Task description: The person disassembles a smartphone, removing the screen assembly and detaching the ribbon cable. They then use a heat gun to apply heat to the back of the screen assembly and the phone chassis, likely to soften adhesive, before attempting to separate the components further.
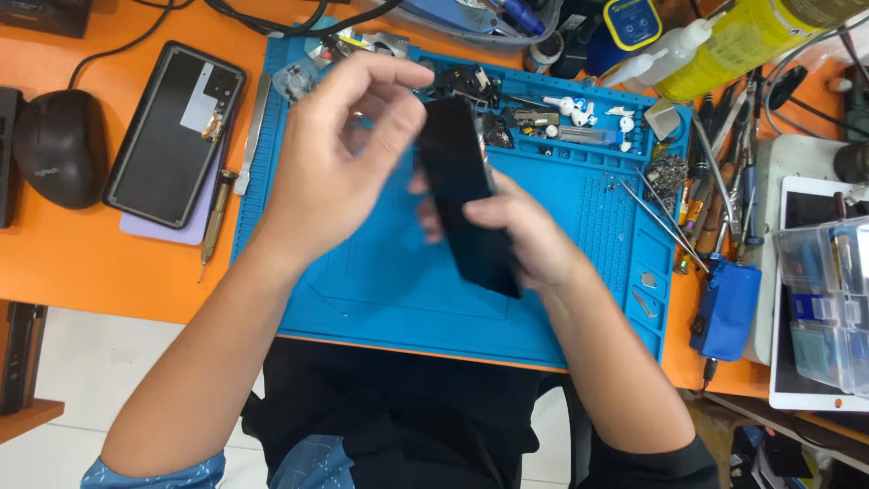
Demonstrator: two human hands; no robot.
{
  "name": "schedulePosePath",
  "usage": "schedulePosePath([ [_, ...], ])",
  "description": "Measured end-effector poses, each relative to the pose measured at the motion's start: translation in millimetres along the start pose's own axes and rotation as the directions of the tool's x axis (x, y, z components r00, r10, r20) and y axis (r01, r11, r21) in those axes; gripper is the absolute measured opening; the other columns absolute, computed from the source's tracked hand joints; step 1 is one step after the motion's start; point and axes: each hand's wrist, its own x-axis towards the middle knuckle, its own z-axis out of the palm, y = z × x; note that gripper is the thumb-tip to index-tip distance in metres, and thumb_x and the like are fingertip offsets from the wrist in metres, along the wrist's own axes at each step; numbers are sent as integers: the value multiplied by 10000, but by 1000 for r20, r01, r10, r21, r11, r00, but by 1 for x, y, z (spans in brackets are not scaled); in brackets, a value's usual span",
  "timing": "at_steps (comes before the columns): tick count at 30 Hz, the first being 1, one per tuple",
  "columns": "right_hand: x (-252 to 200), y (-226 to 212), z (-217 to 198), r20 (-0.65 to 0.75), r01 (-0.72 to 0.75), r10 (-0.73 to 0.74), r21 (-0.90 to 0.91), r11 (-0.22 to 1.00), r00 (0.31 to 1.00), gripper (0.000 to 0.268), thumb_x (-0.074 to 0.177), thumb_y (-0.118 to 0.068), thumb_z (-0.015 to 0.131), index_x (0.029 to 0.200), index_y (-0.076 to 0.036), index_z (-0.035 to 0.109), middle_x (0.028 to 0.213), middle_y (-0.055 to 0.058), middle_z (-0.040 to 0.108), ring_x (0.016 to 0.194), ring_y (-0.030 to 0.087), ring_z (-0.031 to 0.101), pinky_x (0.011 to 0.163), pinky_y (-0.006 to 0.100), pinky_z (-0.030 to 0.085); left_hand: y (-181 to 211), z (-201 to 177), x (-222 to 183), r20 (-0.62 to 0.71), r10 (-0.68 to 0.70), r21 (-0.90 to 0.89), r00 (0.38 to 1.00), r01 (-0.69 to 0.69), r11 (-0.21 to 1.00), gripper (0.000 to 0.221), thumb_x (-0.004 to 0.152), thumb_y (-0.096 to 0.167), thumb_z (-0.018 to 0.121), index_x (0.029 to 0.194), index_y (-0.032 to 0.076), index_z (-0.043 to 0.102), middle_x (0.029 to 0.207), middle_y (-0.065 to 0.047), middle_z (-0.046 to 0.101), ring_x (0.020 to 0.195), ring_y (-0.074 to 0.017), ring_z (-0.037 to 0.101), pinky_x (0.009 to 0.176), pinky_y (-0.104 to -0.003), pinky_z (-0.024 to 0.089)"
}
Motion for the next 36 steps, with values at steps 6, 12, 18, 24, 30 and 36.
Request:
schedulePosePath([
  [6,7,-6,11,181,-105,53,296,949,982,821,1070,-609,392,1440,102,571,1425,343,587,1144,426,681,1018,599,573,-14,-1,4,95,-79,-102,992,89,991,183,1072,168,674,1180,26,716,937,-67,752,499,-96,588,497,-213,537],
  [12,10,-10,14,93,-125,101,306,944,991,1016,937,-772,331,1553,21,483,1483,447,522,1170,626,637,1051,760,509,-8,-5,10,90,-173,-46,981,178,983,217,1056,240,623,1172,128,769,1035,-17,770,908,-96,742,481,-244,676],
  [18,13,0,9,35,-142,140,376,916,990,875,1042,-650,363,1559,46,477,1452,354,590,1056,523,699,958,649,576,-31,-17,6,188,-87,-290,978,140,947,275,1093,181,596,1312,52,700,1111,-40,748,989,-115,721,882,-241,603],
  [24,14,9,4,69,-131,113,404,905,991,939,1000,-770,344,1503,3,521,1287,318,666,898,536,700,850,650,559,-44,-17,1,240,-70,-420,968,169,892,277,1047,95,678,1321,70,705,1227,-77,751,1074,-167,738,883,-274,651],
  [30,11,9,-1,65,-164,151,411,897,986,945,1012,-749,333,1470,55,525,1131,305,740,775,582,703,743,625,586,-39,-17,-3,316,-24,-525,948,196,828,410,979,-51,694,1376,39,648,1249,-104,628,1114,-205,682,804,-267,745],
  [36,8,15,-11,128,-230,193,438,869,973,917,1004,-781,331,1353,23,600,1104,326,739,781,584,697,733,669,581,-32,-16,-5,309,-57,-560,949,230,796,372,962,-88,665,1317,23,678,1107,-96,627,992,-182,694,725,-254,738],
])
